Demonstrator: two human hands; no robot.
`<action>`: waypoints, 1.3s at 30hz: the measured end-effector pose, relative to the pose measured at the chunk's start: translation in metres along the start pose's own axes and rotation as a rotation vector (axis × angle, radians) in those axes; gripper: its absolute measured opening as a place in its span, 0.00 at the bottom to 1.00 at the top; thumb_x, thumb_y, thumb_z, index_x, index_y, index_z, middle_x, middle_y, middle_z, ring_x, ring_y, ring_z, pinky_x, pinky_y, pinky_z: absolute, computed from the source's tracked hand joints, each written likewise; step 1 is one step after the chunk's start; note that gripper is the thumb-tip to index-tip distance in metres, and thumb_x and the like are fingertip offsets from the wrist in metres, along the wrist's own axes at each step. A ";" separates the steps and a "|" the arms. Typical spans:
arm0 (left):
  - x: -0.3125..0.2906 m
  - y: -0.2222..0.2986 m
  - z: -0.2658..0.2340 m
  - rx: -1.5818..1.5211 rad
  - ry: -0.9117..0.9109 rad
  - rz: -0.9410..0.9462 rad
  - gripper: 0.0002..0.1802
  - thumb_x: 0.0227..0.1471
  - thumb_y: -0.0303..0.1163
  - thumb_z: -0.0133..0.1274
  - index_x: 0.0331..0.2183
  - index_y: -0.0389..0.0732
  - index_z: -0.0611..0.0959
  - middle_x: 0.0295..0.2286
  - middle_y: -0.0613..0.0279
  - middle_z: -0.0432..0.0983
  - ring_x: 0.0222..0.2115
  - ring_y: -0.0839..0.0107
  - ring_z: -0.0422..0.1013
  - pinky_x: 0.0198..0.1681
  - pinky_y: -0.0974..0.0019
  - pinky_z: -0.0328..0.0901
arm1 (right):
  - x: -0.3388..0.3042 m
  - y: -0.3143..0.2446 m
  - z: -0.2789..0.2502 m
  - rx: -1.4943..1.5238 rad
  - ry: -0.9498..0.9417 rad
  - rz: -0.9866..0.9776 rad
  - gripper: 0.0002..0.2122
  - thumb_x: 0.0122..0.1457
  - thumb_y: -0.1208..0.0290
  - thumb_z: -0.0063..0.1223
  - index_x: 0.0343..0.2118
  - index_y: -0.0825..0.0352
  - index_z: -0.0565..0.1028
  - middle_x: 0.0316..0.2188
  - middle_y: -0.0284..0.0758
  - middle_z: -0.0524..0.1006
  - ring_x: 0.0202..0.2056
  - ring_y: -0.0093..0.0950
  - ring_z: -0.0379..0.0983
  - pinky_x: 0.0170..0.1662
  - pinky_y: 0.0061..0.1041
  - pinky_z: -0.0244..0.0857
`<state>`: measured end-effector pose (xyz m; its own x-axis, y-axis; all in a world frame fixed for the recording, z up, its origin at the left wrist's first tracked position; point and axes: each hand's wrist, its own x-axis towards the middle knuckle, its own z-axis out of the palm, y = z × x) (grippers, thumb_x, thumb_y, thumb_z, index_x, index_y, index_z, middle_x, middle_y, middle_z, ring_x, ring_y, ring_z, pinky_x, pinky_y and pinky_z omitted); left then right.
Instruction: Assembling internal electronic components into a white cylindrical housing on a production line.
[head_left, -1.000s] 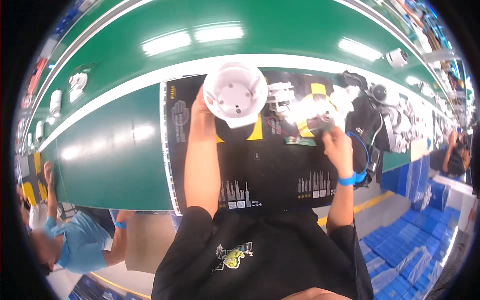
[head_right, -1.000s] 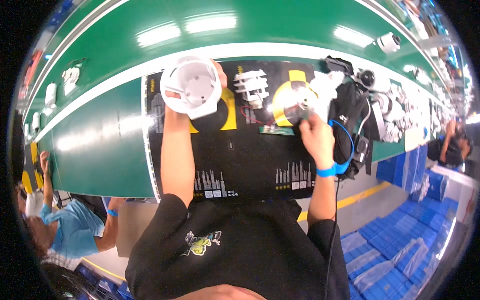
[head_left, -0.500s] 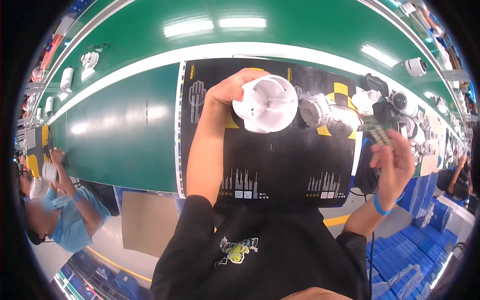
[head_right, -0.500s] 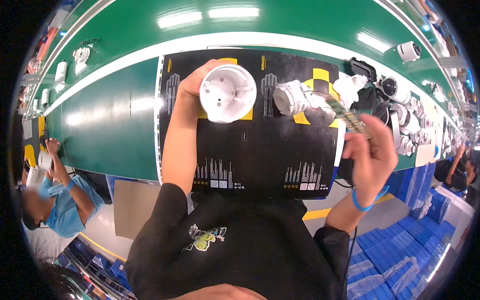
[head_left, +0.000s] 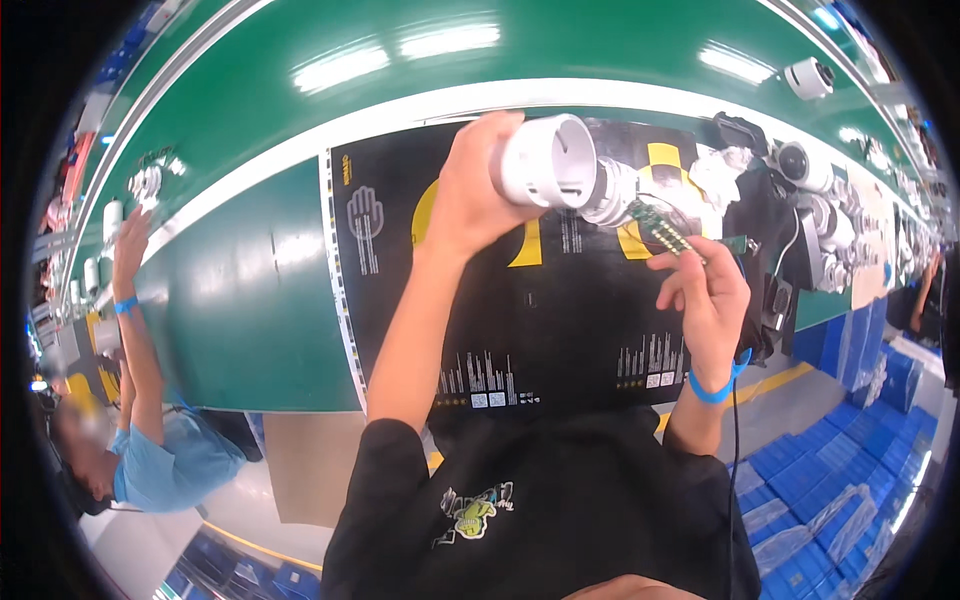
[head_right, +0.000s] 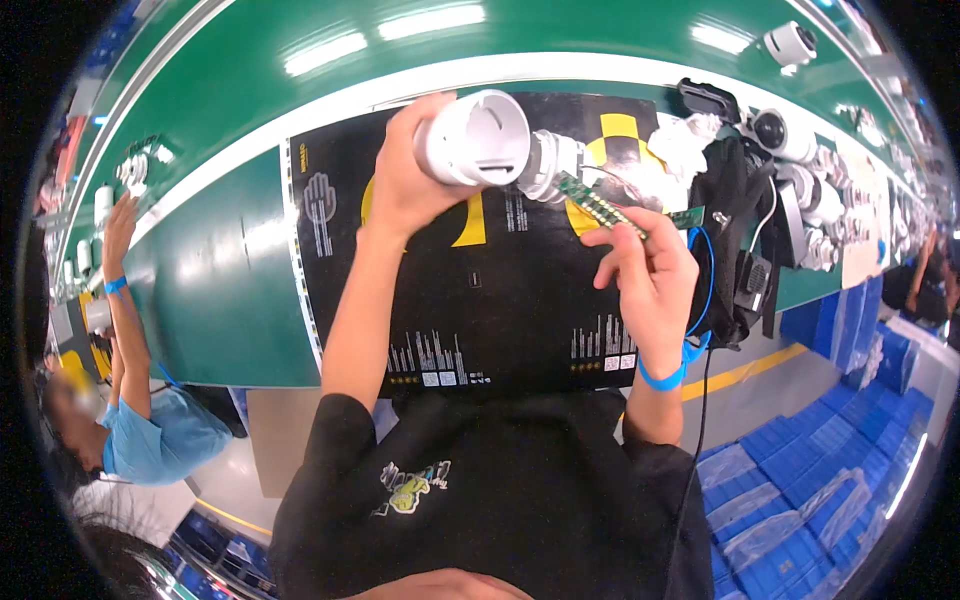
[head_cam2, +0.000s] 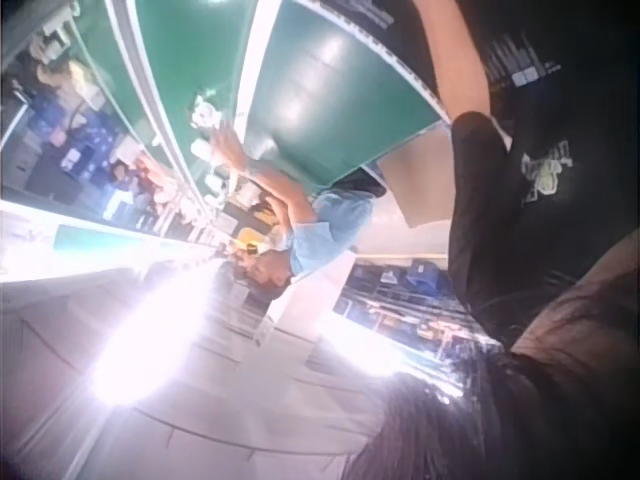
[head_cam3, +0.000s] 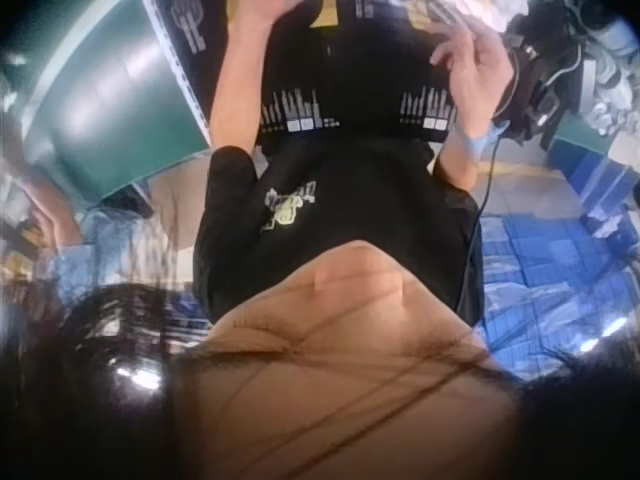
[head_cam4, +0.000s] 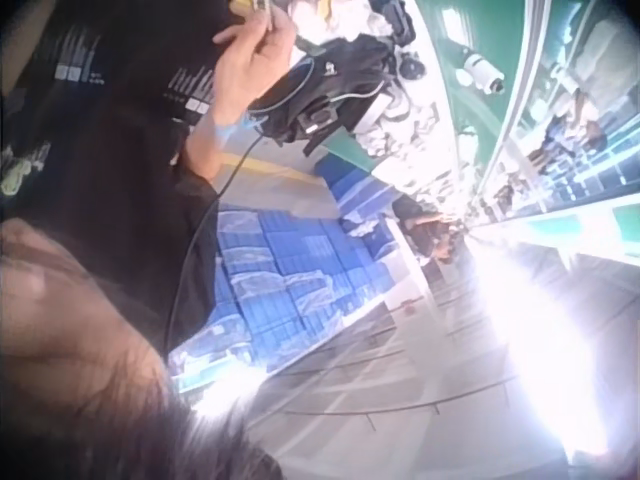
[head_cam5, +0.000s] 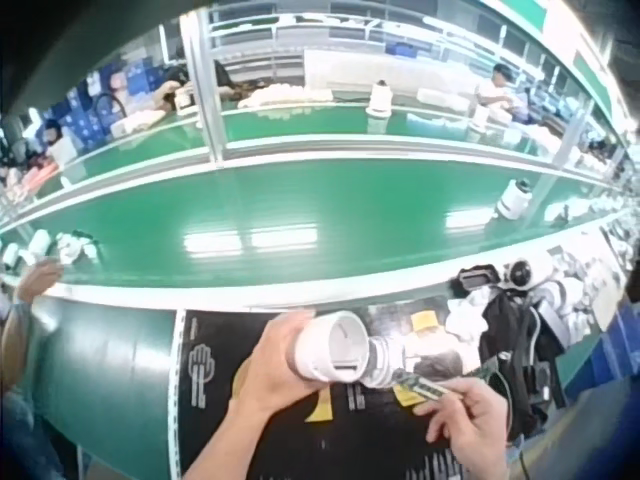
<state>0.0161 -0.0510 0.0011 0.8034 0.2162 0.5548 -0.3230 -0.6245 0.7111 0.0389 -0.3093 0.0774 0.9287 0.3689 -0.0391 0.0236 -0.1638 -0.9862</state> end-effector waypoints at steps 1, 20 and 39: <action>-0.006 0.003 0.002 0.087 0.013 0.047 0.52 0.14 0.30 0.74 0.47 0.43 0.66 0.48 0.51 0.66 0.49 0.53 0.64 0.52 0.57 0.60 | 0.000 0.002 0.001 0.001 -0.023 0.004 0.08 0.63 0.74 0.41 0.41 0.72 0.68 0.29 0.41 0.78 0.17 0.17 0.67 0.20 0.12 0.54; -0.038 0.003 0.007 0.179 0.185 0.158 0.50 0.20 0.32 0.74 0.46 0.41 0.61 0.43 0.52 0.58 0.45 0.59 0.63 0.48 0.60 0.63 | -0.024 -0.004 0.089 -0.013 -0.010 -0.262 0.12 0.58 0.82 0.41 0.44 0.74 0.71 0.15 0.32 0.74 0.14 0.15 0.66 0.18 0.14 0.58; -0.039 0.004 0.004 0.213 0.174 0.136 0.50 0.20 0.31 0.74 0.45 0.41 0.61 0.43 0.52 0.58 0.45 0.59 0.62 0.47 0.59 0.63 | -0.024 0.001 0.096 -0.054 0.015 -0.369 0.15 0.55 0.86 0.43 0.46 0.74 0.71 0.14 0.33 0.74 0.15 0.17 0.70 0.19 0.15 0.60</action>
<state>-0.0143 -0.0648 -0.0192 0.6565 0.2331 0.7174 -0.2950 -0.7959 0.5286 -0.0188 -0.2303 0.0615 0.8592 0.3989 0.3204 0.3771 -0.0704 -0.9235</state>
